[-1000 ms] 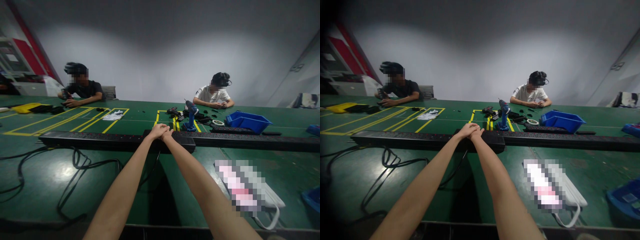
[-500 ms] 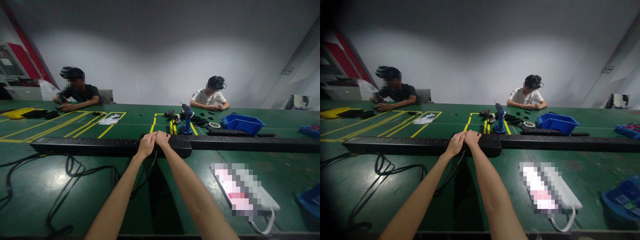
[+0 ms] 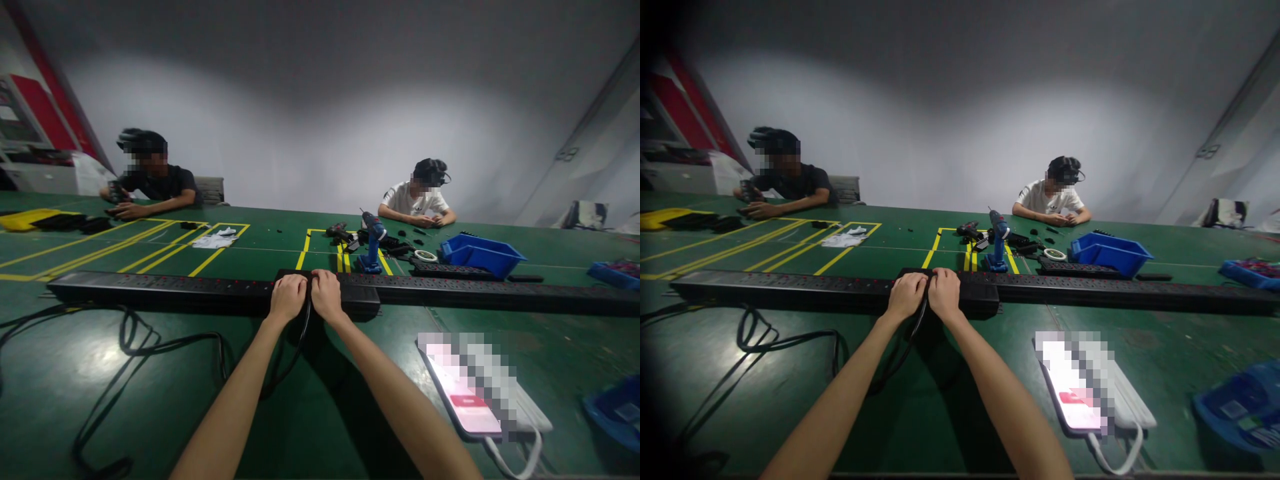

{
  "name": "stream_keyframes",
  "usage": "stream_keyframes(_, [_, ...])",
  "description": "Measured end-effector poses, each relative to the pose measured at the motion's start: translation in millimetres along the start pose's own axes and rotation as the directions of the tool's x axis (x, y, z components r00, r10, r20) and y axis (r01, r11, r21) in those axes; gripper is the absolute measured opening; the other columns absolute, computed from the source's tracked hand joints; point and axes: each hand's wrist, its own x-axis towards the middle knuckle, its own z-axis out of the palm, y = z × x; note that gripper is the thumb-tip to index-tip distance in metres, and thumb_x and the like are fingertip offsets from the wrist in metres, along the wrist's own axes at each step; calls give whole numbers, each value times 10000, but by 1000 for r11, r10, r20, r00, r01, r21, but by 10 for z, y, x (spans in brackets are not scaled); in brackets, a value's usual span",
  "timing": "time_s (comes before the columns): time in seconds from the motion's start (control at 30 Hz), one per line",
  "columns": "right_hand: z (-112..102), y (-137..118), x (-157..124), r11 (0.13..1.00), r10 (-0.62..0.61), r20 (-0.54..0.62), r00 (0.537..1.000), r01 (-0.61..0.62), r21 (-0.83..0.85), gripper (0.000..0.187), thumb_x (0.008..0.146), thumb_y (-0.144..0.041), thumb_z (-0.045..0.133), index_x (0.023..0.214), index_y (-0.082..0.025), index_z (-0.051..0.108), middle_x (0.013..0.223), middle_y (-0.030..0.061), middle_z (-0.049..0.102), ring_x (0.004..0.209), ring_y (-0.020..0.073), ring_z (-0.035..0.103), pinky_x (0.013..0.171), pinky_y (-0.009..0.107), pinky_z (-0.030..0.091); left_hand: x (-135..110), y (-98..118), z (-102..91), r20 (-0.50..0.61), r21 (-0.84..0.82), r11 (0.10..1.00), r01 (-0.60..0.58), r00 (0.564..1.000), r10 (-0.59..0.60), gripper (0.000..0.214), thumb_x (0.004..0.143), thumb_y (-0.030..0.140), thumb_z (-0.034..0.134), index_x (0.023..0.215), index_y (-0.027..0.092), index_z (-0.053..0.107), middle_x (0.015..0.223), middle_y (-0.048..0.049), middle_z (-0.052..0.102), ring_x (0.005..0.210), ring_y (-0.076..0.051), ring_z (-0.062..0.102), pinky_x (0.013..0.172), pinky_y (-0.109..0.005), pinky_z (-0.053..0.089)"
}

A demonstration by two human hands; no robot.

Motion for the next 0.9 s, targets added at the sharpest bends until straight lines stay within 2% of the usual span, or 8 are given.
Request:
stream_keyframes(0.07, [-74,32,-231,989,-137,-16,990,136,-52,372,985,-218,332,1220,-191,618,1216,93,635,1204,218,503,1071,364,311,-5,9,1,-11,4,1000,-2,1000,2,319,991,286,353,976,238,668,1115,-53,717,1093,-232,605,992,-404,420])
stream_keyframes(0.13, [-122,74,-431,961,-257,30,966,259,-102,454,965,-215,382,1403,-169,491,1333,110,574,1266,226,456,1113,385,265,-10,12,4,-19,11,1000,-8,1000,9,311,989,283,355,966,238,662,1094,-49,718,1080,-228,605,980,-394,421])
stream_keyframes(0.2, [-142,112,-555,949,-279,59,958,285,-137,541,939,-189,406,1479,-156,397,1392,121,530,1309,229,418,1128,391,239,-14,4,13,-22,22,1000,-15,1000,16,310,990,284,350,965,237,655,1082,-48,717,1068,-229,604,965,-390,422])
stream_keyframes(0.3, [-135,136,-596,955,-247,60,967,254,-156,595,890,-151,438,1483,-152,386,1401,126,520,1334,233,394,1139,407,204,-15,-20,31,-17,34,999,-22,1000,23,316,994,288,339,967,237,650,1085,-50,714,1068,-233,601,959,-389,419])
stream_keyframes(0.53, [-150,135,-536,994,-83,-88,993,76,-85,534,871,-103,410,1393,-195,470,1325,102,577,1301,214,430,1123,433,165,-26,-22,24,11,31,999,-40,999,40,324,999,279,321,995,237,642,1103,-51,703,1080,-232,593,970,-389,416])
stream_keyframes(0.7, [-156,140,-536,996,-61,-85,995,55,-70,502,870,-104,411,1354,-203,499,1248,93,613,1251,210,469,1099,422,188,-49,19,-9,16,26,999,-44,999,43,341,1006,264,291,1017,231,630,1121,-54,696,1101,-228,587,987,-391,413])
stream_keyframes(0.9, [-172,125,-536,998,-47,-82,996,43,-48,496,878,-118,404,1360,-196,489,1247,88,615,1248,199,470,1104,406,177,-69,46,-56,52,24,998,-56,997,55,282,943,161,368,1037,238,623,1149,-49,691,1122,-231,579,1005,-396,411])
